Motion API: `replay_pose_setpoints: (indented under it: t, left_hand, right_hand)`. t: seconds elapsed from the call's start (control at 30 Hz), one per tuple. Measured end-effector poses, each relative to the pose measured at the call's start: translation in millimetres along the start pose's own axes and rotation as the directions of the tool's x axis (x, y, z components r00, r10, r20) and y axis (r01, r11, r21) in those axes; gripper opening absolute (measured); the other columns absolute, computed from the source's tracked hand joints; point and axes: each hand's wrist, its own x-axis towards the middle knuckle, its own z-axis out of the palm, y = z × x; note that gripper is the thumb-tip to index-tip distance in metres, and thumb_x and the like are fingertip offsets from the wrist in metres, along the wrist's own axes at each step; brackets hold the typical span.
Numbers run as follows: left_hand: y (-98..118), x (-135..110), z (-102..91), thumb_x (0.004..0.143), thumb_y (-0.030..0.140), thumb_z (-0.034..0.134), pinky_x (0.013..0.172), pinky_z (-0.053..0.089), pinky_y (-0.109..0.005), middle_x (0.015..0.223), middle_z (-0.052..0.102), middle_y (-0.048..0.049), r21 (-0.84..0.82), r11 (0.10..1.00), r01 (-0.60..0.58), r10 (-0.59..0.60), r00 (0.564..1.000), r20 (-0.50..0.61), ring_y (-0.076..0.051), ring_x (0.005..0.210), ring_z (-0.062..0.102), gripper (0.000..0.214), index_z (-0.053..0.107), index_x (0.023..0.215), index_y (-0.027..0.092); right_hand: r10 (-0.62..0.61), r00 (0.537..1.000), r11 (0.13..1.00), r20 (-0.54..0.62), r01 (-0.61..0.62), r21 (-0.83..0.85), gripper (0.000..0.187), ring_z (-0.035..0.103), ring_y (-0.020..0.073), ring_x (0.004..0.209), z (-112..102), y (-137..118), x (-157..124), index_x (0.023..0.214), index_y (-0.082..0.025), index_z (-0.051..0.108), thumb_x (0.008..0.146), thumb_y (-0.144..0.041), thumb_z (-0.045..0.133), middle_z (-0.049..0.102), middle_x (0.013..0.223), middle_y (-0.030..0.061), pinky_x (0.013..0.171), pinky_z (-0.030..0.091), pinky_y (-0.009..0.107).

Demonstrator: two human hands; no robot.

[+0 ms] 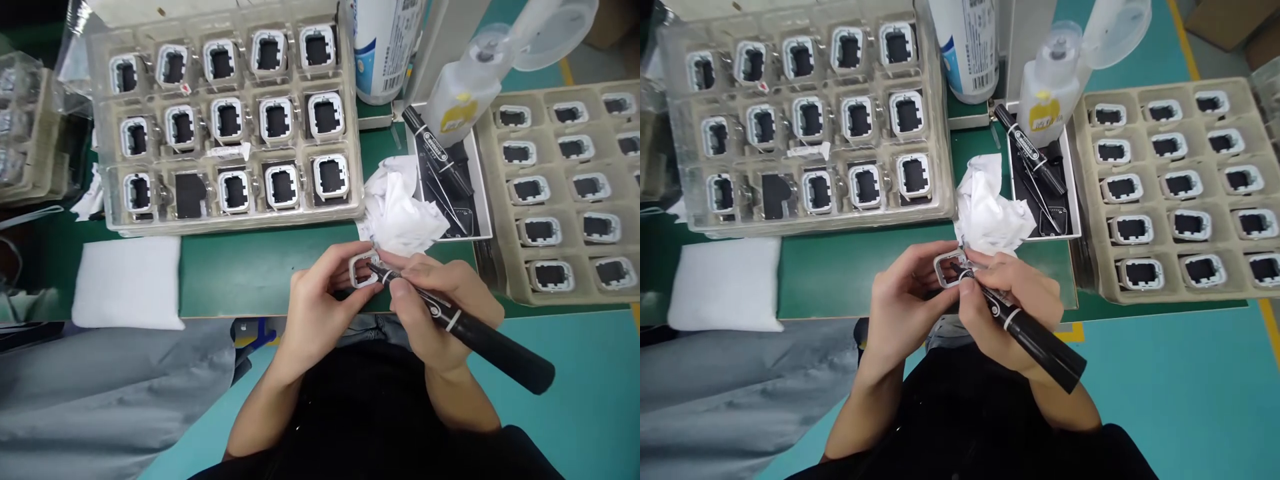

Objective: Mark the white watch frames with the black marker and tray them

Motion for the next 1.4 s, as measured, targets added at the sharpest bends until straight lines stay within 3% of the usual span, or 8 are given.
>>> replay_pose_setpoints:
  t: [0.07, 0.23, 0.37, 0.6, 0.87, 1.07, 1.27, 1.4]
  left_hand:
    - [0.7, -1.2, -0.5, 0.095, 0.021, 0.102, 0.099, 0.078, -0.028, 0.116, 0.093, -0.0007, 0.028, 1.000, -0.001, 0.001, 1.000, -0.012, -0.021, 0.104, 0.092, 0.044, 0.089, 0.136, 0.031]
    - [-1.0, -4.5, -1.4, 0.096, 0.023, 0.103, 0.089, 0.075, -0.025, 0.113, 0.092, 0.0001, 0.144, 0.989, -0.044, 0.049, 0.998, -0.030, -0.020, 0.096, 0.091, 0.046, 0.089, 0.138, 0.033]
    - [-2.0, -6.3, -1.5, 0.096, 0.021, 0.102, 0.092, 0.076, -0.024, 0.120, 0.093, 0.0010, 0.183, 0.980, -0.082, 0.088, 0.996, -0.025, -0.019, 0.099, 0.091, 0.049, 0.088, 0.141, 0.035]
    - [-3.3, -8.1, -1.2, 0.096, 0.012, 0.100, 0.091, 0.073, -0.018, 0.124, 0.093, 0.0021, 0.262, 0.954, -0.149, 0.160, 0.987, -0.023, -0.014, 0.098, 0.090, 0.054, 0.086, 0.144, 0.033]
    - [-4.6, -8.2, 1.3, 0.096, 0.010, 0.099, 0.090, 0.073, -0.018, 0.120, 0.093, 0.0018, 0.277, 0.941, -0.194, 0.207, 0.978, -0.021, -0.013, 0.095, 0.090, 0.054, 0.086, 0.144, 0.031]
    - [-4.7, -9.3, 0.0, 0.098, 0.010, 0.096, 0.087, 0.072, -0.017, 0.111, 0.093, 0.0027, 0.331, 0.920, -0.210, 0.229, 0.973, -0.018, -0.012, 0.088, 0.087, 0.052, 0.085, 0.145, 0.030]
    - [-2.0, -7.3, -2.4, 0.103, 0.015, 0.090, 0.086, 0.072, -0.019, 0.117, 0.093, 0.0002, 0.318, 0.923, -0.215, 0.222, 0.975, 0.012, -0.013, 0.090, 0.087, 0.039, 0.086, 0.140, 0.026]
    - [-4.7, -8.8, 0.2, 0.098, 0.012, 0.095, 0.088, 0.073, -0.019, 0.114, 0.094, 0.0017, 0.317, 0.926, -0.203, 0.219, 0.976, -0.013, -0.013, 0.089, 0.088, 0.048, 0.086, 0.142, 0.027]
  right_hand:
    - [-0.020, 1.000, 0.999, -0.016, 0.020, -0.034, 0.020, 0.090, 0.0226, 0.090, 3.0, -1.9, 1.1, 0.104, -0.028, 0.078, 0.095, -0.011, 0.085, 0.080, 0.088, -0.0045, 0.095, 0.084, 0.040]
    - [-0.041, 0.999, 0.999, -0.009, 0.041, -0.030, 0.019, 0.077, 0.0139, 0.066, 4.7, -2.8, 4.3, 0.104, -0.028, 0.075, 0.098, -0.011, 0.082, 0.068, 0.077, -0.0084, 0.101, 0.083, 0.040]
    - [-0.056, 0.998, 0.998, -0.003, 0.056, -0.032, 0.018, 0.067, 0.0124, 0.056, 5.0, -1.7, 5.5, 0.104, -0.029, 0.074, 0.099, -0.013, 0.081, 0.063, 0.072, -0.0098, 0.099, 0.084, 0.040]
    - [-0.065, 0.998, 0.998, -0.025, 0.064, -0.020, 0.018, 0.074, 0.0168, 0.060, 6.3, -3.3, 6.9, 0.104, -0.030, 0.076, 0.100, -0.013, 0.079, 0.067, 0.072, -0.0068, 0.095, 0.085, 0.042]
    - [-0.028, 0.999, 0.998, -0.045, 0.025, -0.064, 0.019, 0.094, 0.0267, 0.095, 5.6, -3.9, 3.5, 0.104, -0.029, 0.075, 0.099, -0.012, 0.082, 0.078, 0.083, -0.0015, 0.087, 0.083, 0.033]
    - [-0.054, 0.994, 0.974, 0.098, 0.074, -0.212, 0.021, 0.094, 0.0249, 0.102, 0.5, -18.4, 7.1, 0.105, -0.028, 0.072, 0.102, -0.009, 0.079, 0.081, 0.085, -0.0024, 0.095, 0.082, 0.034]
    - [-0.179, 0.983, 0.928, 0.046, 0.184, -0.323, 0.029, 0.086, 0.0167, 0.073, 13.1, -23.0, 4.2, 0.088, -0.028, 0.063, 0.100, -0.006, 0.077, 0.073, 0.069, -0.0067, 0.097, 0.080, 0.029]
    - [-0.037, 0.995, 0.970, 0.091, 0.057, -0.237, 0.023, 0.091, 0.0190, 0.088, 3.7, -17.3, 10.3, 0.090, -0.028, 0.065, 0.103, -0.015, 0.079, 0.076, 0.077, -0.0058, 0.094, 0.080, 0.028]
